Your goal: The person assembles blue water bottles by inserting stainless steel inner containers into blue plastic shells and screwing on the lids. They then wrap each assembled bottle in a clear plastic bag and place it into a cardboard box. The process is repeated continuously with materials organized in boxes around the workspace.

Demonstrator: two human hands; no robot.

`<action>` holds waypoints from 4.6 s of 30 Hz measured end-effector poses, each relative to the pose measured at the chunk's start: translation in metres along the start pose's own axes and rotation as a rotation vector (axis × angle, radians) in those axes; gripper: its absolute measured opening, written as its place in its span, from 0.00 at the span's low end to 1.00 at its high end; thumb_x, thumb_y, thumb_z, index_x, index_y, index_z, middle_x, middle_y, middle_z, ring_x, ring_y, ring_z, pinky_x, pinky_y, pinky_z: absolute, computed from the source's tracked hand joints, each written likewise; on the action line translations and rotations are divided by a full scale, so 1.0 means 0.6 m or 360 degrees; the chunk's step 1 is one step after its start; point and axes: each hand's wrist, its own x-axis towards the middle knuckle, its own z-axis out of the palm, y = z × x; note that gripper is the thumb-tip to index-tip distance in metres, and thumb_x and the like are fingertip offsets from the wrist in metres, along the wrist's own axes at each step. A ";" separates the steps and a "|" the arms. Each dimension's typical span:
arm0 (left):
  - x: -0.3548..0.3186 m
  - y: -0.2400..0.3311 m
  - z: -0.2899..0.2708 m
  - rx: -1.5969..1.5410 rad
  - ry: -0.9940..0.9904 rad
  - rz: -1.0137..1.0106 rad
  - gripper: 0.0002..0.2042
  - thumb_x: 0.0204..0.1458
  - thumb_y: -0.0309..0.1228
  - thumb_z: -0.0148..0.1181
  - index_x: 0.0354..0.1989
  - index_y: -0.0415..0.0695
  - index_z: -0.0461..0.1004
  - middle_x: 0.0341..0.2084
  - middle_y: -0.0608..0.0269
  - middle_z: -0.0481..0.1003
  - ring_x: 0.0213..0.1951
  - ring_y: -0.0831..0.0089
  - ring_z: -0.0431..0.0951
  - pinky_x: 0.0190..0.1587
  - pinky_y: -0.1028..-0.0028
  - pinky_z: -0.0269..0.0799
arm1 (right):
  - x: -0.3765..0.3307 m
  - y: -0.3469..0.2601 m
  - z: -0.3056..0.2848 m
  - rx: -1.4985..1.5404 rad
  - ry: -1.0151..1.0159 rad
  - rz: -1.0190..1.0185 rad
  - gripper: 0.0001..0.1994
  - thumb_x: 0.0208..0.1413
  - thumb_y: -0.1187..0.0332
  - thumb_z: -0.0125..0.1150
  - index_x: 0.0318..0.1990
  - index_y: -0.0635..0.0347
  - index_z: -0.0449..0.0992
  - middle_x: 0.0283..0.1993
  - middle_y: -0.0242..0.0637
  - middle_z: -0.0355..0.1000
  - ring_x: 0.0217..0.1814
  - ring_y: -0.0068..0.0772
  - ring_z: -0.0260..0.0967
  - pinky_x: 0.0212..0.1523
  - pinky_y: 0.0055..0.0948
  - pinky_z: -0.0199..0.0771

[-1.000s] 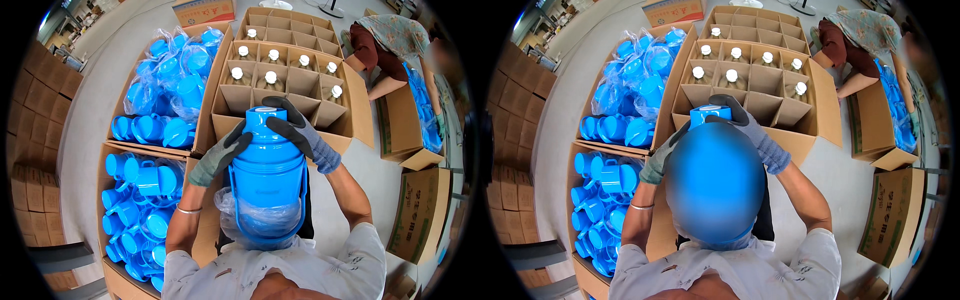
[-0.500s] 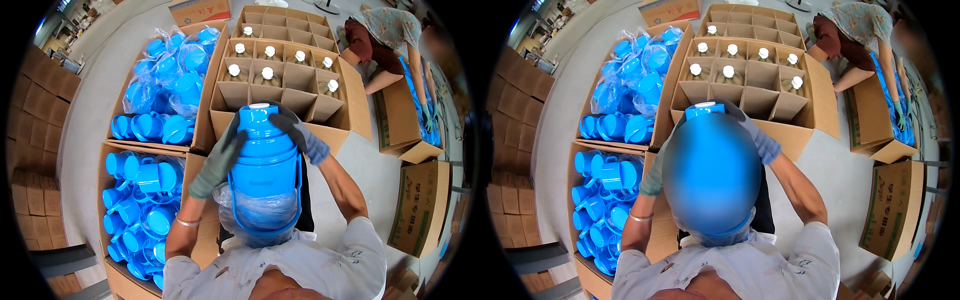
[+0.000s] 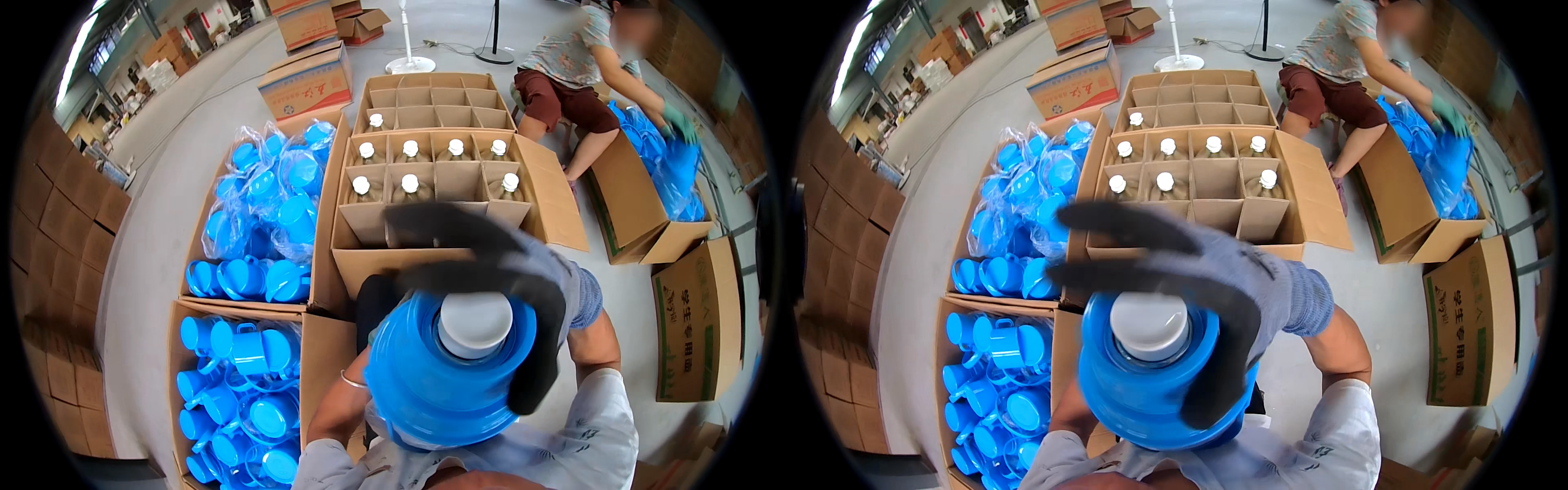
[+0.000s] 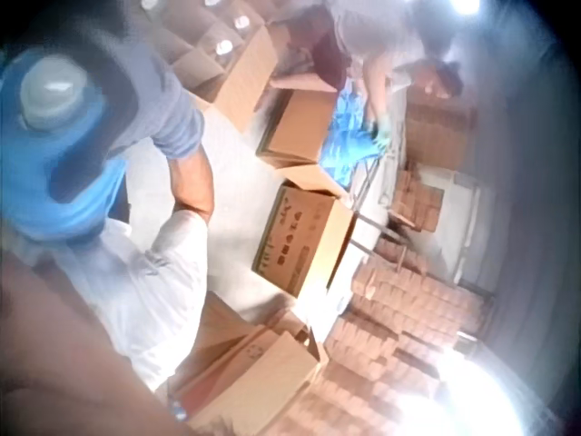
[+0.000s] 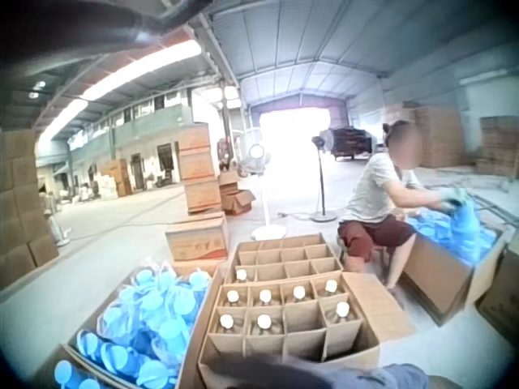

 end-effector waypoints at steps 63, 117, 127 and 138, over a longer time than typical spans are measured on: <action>-0.085 0.090 0.013 -0.1124 -0.0765 -0.0675 0.29 0.54 0.47 0.60 0.52 0.32 0.67 0.35 0.47 0.77 0.24 0.69 0.79 0.28 0.72 0.75 | -0.084 0.013 -0.052 -0.0358 -0.0516 0.1435 0.20 0.53 0.56 0.62 0.51 0.54 0.73 0.47 0.44 0.73 0.46 0.46 0.72 0.51 0.37 0.70; 0.027 0.244 -0.020 0.1598 -0.1100 0.1902 0.25 0.55 0.36 0.47 0.64 0.47 0.60 0.59 0.60 0.64 0.60 0.62 0.65 0.66 0.60 0.55 | -0.055 0.023 0.049 -0.0045 -0.0336 0.1223 0.21 0.50 0.54 0.64 0.48 0.57 0.75 0.45 0.41 0.75 0.47 0.38 0.73 0.50 0.36 0.72; 0.069 0.179 -0.013 0.1244 -0.1475 0.1388 0.25 0.38 0.40 0.63 0.48 0.48 0.72 0.51 0.59 0.71 0.58 0.54 0.66 0.65 0.58 0.56 | -0.027 0.021 0.057 -0.0418 -0.0149 0.0934 0.24 0.53 0.60 0.62 0.56 0.59 0.68 0.56 0.47 0.65 0.59 0.44 0.63 0.60 0.37 0.62; 0.040 0.128 -0.125 0.1487 -0.0651 0.0322 0.24 0.34 0.46 0.73 0.39 0.47 0.76 0.32 0.60 0.76 0.38 0.61 0.75 0.46 0.63 0.65 | -0.227 -0.059 0.088 -0.0532 -0.0840 0.1003 0.34 0.33 0.54 0.73 0.52 0.56 0.72 0.59 0.42 0.65 0.63 0.48 0.59 0.62 0.48 0.59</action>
